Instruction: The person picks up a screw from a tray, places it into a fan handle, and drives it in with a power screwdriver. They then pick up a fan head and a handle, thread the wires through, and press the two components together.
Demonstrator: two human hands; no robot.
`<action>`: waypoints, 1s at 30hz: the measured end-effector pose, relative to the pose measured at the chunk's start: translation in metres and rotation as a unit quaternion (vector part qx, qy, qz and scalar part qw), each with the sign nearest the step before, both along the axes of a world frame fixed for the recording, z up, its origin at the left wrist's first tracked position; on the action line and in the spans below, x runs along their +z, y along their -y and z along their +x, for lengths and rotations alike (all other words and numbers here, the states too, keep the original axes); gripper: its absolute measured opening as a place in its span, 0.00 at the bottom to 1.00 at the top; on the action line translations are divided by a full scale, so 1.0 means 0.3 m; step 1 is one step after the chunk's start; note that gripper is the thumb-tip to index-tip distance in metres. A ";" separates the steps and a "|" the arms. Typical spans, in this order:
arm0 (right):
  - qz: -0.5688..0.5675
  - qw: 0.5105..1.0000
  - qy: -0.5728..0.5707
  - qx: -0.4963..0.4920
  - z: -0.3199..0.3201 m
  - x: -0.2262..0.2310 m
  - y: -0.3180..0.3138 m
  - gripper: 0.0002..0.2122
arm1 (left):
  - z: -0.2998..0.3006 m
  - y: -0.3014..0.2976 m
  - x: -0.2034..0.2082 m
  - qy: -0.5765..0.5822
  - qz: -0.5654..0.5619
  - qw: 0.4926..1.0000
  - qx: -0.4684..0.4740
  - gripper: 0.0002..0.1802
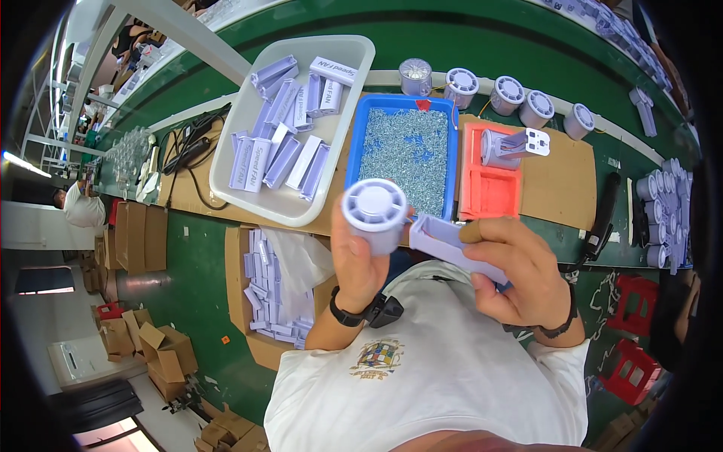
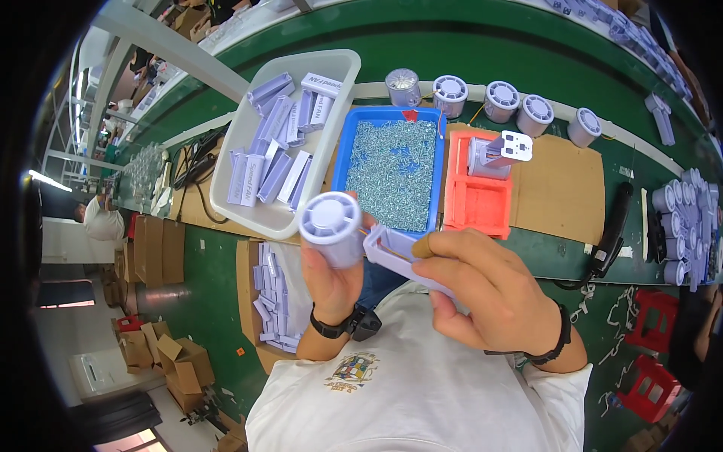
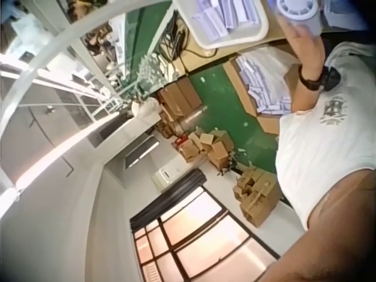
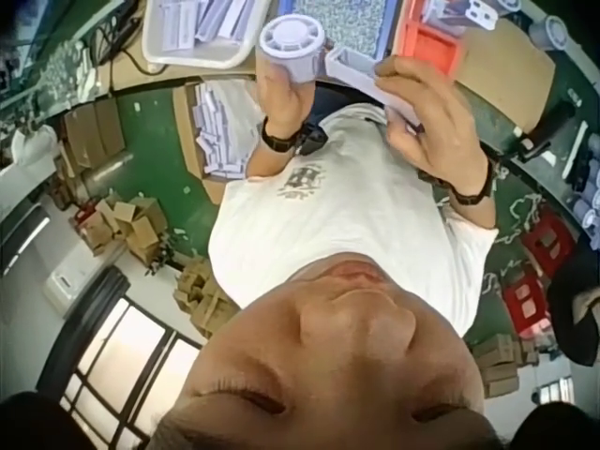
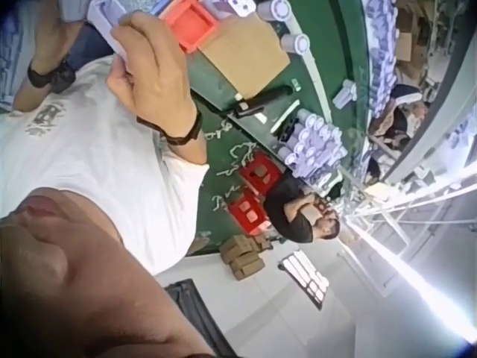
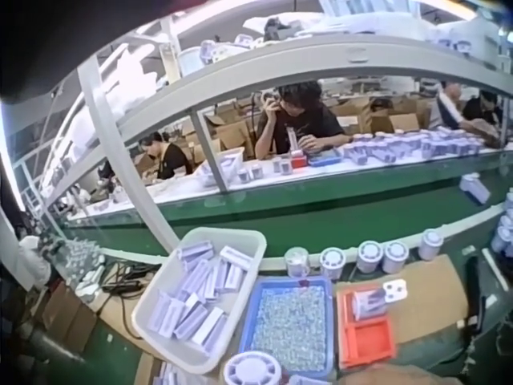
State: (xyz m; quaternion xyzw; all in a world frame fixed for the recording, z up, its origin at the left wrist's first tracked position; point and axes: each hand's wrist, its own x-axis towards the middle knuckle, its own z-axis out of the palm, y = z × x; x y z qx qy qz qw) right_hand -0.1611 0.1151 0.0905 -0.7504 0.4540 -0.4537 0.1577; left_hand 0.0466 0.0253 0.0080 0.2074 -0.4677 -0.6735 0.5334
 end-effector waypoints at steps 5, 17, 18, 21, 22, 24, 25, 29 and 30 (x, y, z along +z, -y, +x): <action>-0.048 0.995 0.079 -0.031 0.034 -0.038 0.010 0.25 | -0.047 -0.023 -0.016 0.005 -0.011 1.000 -0.011 0.41; -0.085 0.986 0.137 0.030 0.028 -0.053 0.046 0.23 | -0.066 0.011 -0.047 0.070 -0.146 0.987 -0.022 0.26; -0.086 0.986 0.140 0.033 0.028 -0.051 0.045 0.23 | -0.070 0.012 -0.044 0.064 -0.153 0.986 -0.025 0.25; -0.079 0.985 0.151 0.025 0.030 -0.051 0.035 0.22 | -0.075 0.010 -0.047 0.054 -0.158 0.985 -0.031 0.24; -0.075 0.985 0.156 0.020 0.031 -0.051 0.033 0.22 | -0.076 0.009 -0.052 0.047 -0.157 0.986 -0.031 0.23; -0.074 0.985 0.158 0.015 0.028 -0.049 0.030 0.22 | -0.075 0.011 -0.064 0.041 -0.154 0.987 -0.034 0.23; -0.074 0.985 0.158 0.011 0.026 -0.048 0.029 0.22 | -0.073 0.014 -0.074 0.034 -0.152 0.987 -0.044 0.22; -0.071 0.985 0.153 0.023 0.024 -0.043 0.027 0.22 | -0.088 0.011 -0.073 0.024 -0.154 0.986 -0.059 0.21; -0.070 0.986 0.150 0.031 0.023 -0.043 0.026 0.22 | -0.100 0.005 -0.063 0.027 -0.161 0.985 -0.053 0.20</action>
